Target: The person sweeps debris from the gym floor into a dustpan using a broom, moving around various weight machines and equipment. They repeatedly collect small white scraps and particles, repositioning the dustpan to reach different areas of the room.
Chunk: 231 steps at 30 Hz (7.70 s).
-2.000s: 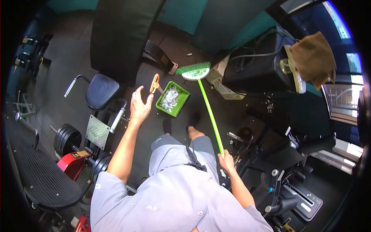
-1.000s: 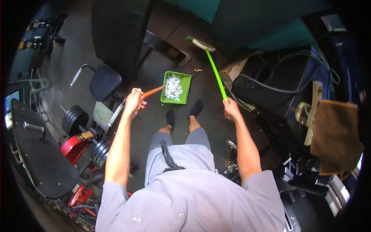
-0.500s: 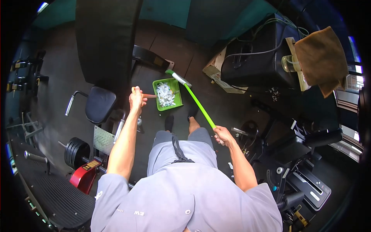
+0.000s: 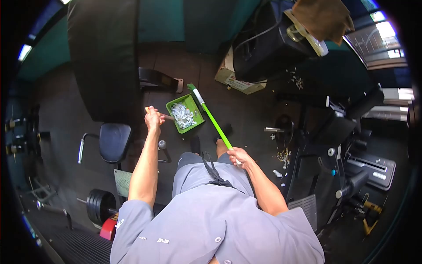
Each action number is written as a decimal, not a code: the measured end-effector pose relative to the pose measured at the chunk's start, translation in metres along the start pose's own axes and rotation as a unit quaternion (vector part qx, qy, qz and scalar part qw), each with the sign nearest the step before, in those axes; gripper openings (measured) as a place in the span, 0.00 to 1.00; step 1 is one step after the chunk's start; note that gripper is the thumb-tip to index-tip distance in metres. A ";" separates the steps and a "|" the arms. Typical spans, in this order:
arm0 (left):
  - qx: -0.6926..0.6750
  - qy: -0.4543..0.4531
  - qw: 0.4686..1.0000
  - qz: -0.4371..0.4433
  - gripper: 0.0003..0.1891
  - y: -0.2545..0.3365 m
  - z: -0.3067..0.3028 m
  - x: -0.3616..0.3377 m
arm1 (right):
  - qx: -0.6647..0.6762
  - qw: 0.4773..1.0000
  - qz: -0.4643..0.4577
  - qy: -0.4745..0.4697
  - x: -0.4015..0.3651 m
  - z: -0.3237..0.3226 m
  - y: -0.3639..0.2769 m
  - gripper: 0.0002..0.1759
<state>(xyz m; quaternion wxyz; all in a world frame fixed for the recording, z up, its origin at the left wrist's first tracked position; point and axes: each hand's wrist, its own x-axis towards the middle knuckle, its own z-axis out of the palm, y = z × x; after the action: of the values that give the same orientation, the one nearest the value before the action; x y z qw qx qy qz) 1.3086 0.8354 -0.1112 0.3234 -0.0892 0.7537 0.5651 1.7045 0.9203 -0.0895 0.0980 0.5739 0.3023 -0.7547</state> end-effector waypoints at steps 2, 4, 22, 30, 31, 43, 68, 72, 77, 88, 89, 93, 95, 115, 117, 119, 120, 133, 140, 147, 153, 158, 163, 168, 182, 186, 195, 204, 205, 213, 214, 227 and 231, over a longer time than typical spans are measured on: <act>0.005 -0.005 1.000 0.005 0.23 0.000 -0.001 0.004 | -0.012 1.000 0.004 0.017 -0.035 -0.007 0.006 0.06; 0.005 -0.005 1.000 0.006 0.21 0.002 0.005 0.002 | -0.083 0.994 -0.043 0.054 -0.043 -0.026 0.006 0.09; -0.007 -0.038 0.999 -0.035 0.23 0.014 0.022 -0.053 | -0.118 0.981 -0.073 0.136 -0.040 -0.219 0.005 0.17; 0.053 -0.021 0.998 -0.009 0.24 0.016 0.106 -0.065 | -0.253 0.948 -0.132 0.144 -0.032 -0.253 -0.055 0.13; 0.065 -0.017 0.998 -0.005 0.24 0.014 0.115 -0.067 | -0.240 0.951 -0.130 0.146 -0.012 -0.252 -0.062 0.13; 0.107 -0.047 0.993 0.002 0.25 0.041 0.162 -0.044 | -0.076 0.990 -0.029 0.114 -0.118 -0.267 -0.004 0.20; 0.109 -0.047 0.993 0.019 0.26 0.070 0.225 0.031 | -0.080 0.956 -0.011 0.281 -0.063 -0.091 -0.021 0.13; 0.089 -0.049 0.995 -0.005 0.26 0.088 0.220 0.046 | -0.071 0.947 -0.031 0.312 -0.024 -0.096 -0.024 0.11; 0.143 -0.085 0.986 0.023 0.25 0.078 0.233 0.074 | -0.065 0.940 0.028 0.335 0.062 -0.086 -0.074 0.14; 0.191 -0.068 0.978 0.046 0.30 0.095 0.254 0.049 | -0.006 0.958 0.000 0.286 -0.025 -0.017 -0.056 0.12; 0.190 -0.070 0.978 0.053 0.30 0.092 0.253 0.053 | 0.001 0.953 -0.006 0.302 -0.029 -0.018 -0.044 0.12; 0.197 -0.094 0.975 0.043 0.30 0.084 0.253 0.064 | 0.000 0.954 -0.037 0.297 -0.013 -0.036 -0.036 0.12; 0.214 -0.090 0.972 0.043 0.31 0.085 0.256 0.060 | 0.025 0.956 -0.031 0.290 0.005 -0.039 -0.058 0.10; -0.068 -0.150 0.982 -0.091 0.13 0.095 0.031 0.058 | 0.164 0.954 0.013 0.252 -0.170 0.003 0.004 0.17; -0.097 -0.192 0.973 -0.081 0.12 0.112 -0.010 0.041 | 0.158 0.946 0.006 0.283 -0.184 0.003 0.022 0.15; -0.095 -0.153 0.981 -0.064 0.14 0.114 -0.032 0.044 | 0.159 0.941 0.011 0.298 -0.187 0.007 0.023 0.11; -0.099 -0.140 0.984 -0.054 0.15 0.121 -0.024 0.036 | 0.151 0.939 0.014 0.307 -0.184 0.009 0.024 0.10; -0.014 -0.117 0.991 -0.069 0.25 0.053 0.170 0.048 | 0.107 0.961 -0.039 0.253 0.006 -0.026 -0.060 0.09; 0.089 -0.056 0.994 -0.038 0.29 0.075 0.197 0.034 | -0.189 0.946 -0.031 0.262 0.092 0.005 -0.075 0.14; -0.030 -0.143 0.985 -0.090 0.21 0.055 0.155 0.068 | 0.041 0.981 -0.030 0.187 -0.057 0.015 -0.035 0.11; -0.039 -0.174 0.977 -0.120 0.11 0.088 0.055 0.042 | 0.098 0.968 0.001 0.233 -0.141 0.012 0.004 0.17; -0.042 -0.274 0.958 -0.077 0.13 0.136 -0.037 0.002 | 0.167 0.943 0.035 0.287 -0.175 0.029 0.052 0.10; -0.053 -0.375 0.917 -0.126 0.14 0.089 0.011 0.045 | 0.265 0.920 0.038 0.287 -0.150 0.037 0.082 0.05; 0.027 -0.395 0.912 -0.110 0.15 0.086 0.060 0.026 | 0.363 0.875 0.029 0.318 -0.154 0.075 0.142 0.06; 0.321 -0.567 0.755 -0.071 0.14 0.024 0.195 -0.192 | 0.471 0.728 0.159 0.473 -0.137 0.221 0.266 0.16; 0.369 -0.610 0.697 -0.080 0.18 -0.046 0.235 -0.230 | 0.425 0.722 0.181 0.515 -0.125 0.202 0.312 0.16; 0.427 -0.575 0.697 0.028 0.19 -0.129 0.269 -0.351 | 0.341 0.736 0.138 0.569 -0.137 0.057 0.416 0.17; 0.449 -0.554 0.698 0.064 0.22 -0.207 0.301 -0.425 | 0.423 0.775 0.074 0.464 -0.132 -0.073 0.416 0.14; 0.449 -0.552 0.699 0.066 0.22 -0.215 0.305 -0.430 | 0.407 0.788 0.068 0.457 -0.131 -0.073 0.408 0.14; 0.446 -0.533 0.712 0.101 0.21 -0.241 0.315 -0.438 | 0.480 0.805 -0.024 0.347 -0.127 0.012 0.388 0.18; 0.440 -0.532 0.717 0.103 0.21 -0.235 0.311 -0.445 | 0.491 0.799 -0.025 0.347 -0.143 0.022 0.386 0.19; 0.454 -0.534 0.705 0.108 0.23 -0.211 0.307 -0.400 | 0.478 0.788 0.021 0.387 -0.184 -0.014 0.408 0.13; 0.443 -0.546 0.705 0.096 0.23 -0.213 0.297 -0.393 | 0.536 0.762 0.041 0.362 -0.127 0.007 0.379 0.06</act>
<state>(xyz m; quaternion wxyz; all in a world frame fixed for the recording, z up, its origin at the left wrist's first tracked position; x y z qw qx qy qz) 1.8348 0.9414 -0.0942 0.6243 0.4615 0.6137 0.1438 1.9276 0.5882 -0.1012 -0.3116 0.7753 -0.1617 -0.5250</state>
